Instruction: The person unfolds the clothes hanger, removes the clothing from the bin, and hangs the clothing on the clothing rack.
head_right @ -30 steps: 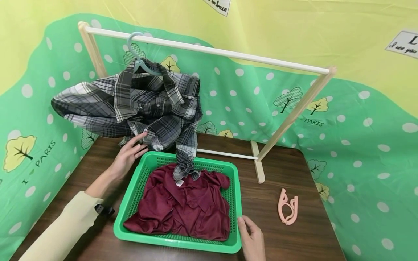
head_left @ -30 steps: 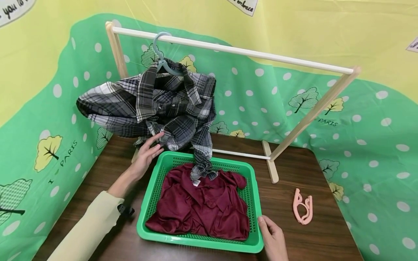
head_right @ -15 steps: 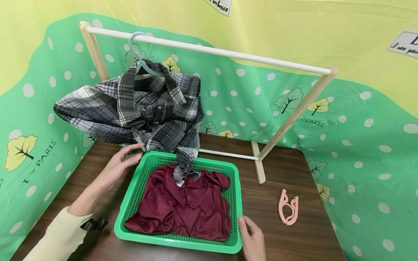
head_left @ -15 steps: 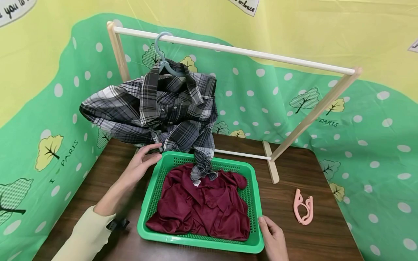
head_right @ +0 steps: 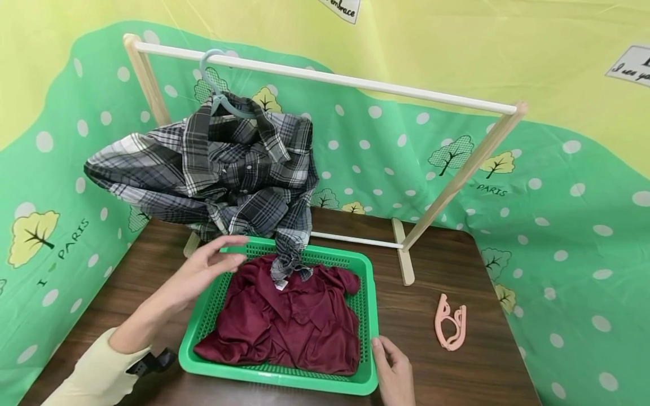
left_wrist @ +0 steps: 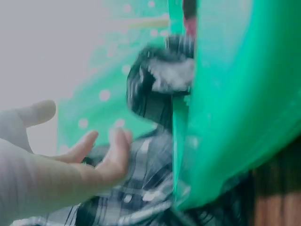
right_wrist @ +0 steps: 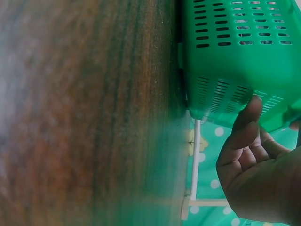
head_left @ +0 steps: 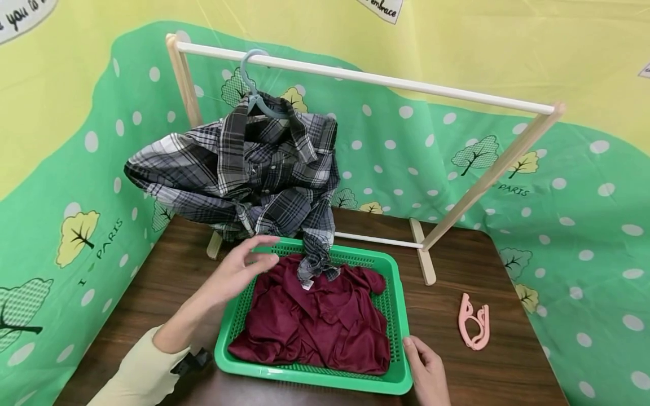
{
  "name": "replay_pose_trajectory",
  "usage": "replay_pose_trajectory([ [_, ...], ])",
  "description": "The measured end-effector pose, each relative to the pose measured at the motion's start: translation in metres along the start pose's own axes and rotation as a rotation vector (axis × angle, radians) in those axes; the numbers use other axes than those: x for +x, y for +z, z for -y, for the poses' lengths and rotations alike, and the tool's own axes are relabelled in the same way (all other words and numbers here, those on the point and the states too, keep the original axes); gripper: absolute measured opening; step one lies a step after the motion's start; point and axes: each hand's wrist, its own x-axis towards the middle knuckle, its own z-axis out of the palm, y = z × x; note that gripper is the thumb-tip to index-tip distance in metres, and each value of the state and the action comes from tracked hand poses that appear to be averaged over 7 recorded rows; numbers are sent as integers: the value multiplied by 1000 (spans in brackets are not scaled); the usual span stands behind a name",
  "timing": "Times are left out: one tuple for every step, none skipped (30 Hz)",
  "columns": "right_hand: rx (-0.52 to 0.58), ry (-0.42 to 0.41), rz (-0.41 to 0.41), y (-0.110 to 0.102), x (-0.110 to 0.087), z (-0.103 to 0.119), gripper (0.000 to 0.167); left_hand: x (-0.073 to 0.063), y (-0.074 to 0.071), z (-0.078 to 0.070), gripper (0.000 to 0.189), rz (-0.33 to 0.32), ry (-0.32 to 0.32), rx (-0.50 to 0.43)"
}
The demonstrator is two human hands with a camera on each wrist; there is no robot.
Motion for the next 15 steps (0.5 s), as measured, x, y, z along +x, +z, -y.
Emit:
replay_pose_trajectory([
  [3,-4,-2,0,0,0,41,1,3,0,50,35,-8,-19],
  [7,-8,-5,0,0,-1,40,1,6,0,51,70,-24,-41],
  [11,-13,-8,0,0,-1,39,2,9,-1,51,102,-40,-59],
  [15,-17,-9,0,0,-2,39,3,12,-1,52,131,-59,-70],
  [17,-19,-11,0,0,-2,39,3,14,-2,52,155,-81,-75],
  [20,-24,-11,0,0,-2,40,4,16,-3,53,174,-98,-76],
  [26,-22,-13,0,0,-2,40,5,18,-5,53,189,-109,-73],
  [28,-26,-16,0,-1,-3,40,5,19,-6,53,201,-117,-66],
  [29,-28,-19,1,-1,-3,40,6,20,-8,53,210,-118,-54],
  [34,-33,-18,0,-1,-4,41,7,22,-10,53,217,-116,-44],
  [39,-43,-21,1,0,-6,41,9,23,-11,54,226,-112,-33],
  [44,-51,-23,1,0,-7,41,11,24,-11,54,233,-111,-26],
  [47,-58,-27,1,1,-9,41,13,26,-12,54,238,-109,-18],
  [54,-85,-27,1,1,-11,40,16,28,-12,54,242,-111,-13],
  [59,-87,-22,1,2,-12,41,18,30,-12,53,245,-118,-6],
])
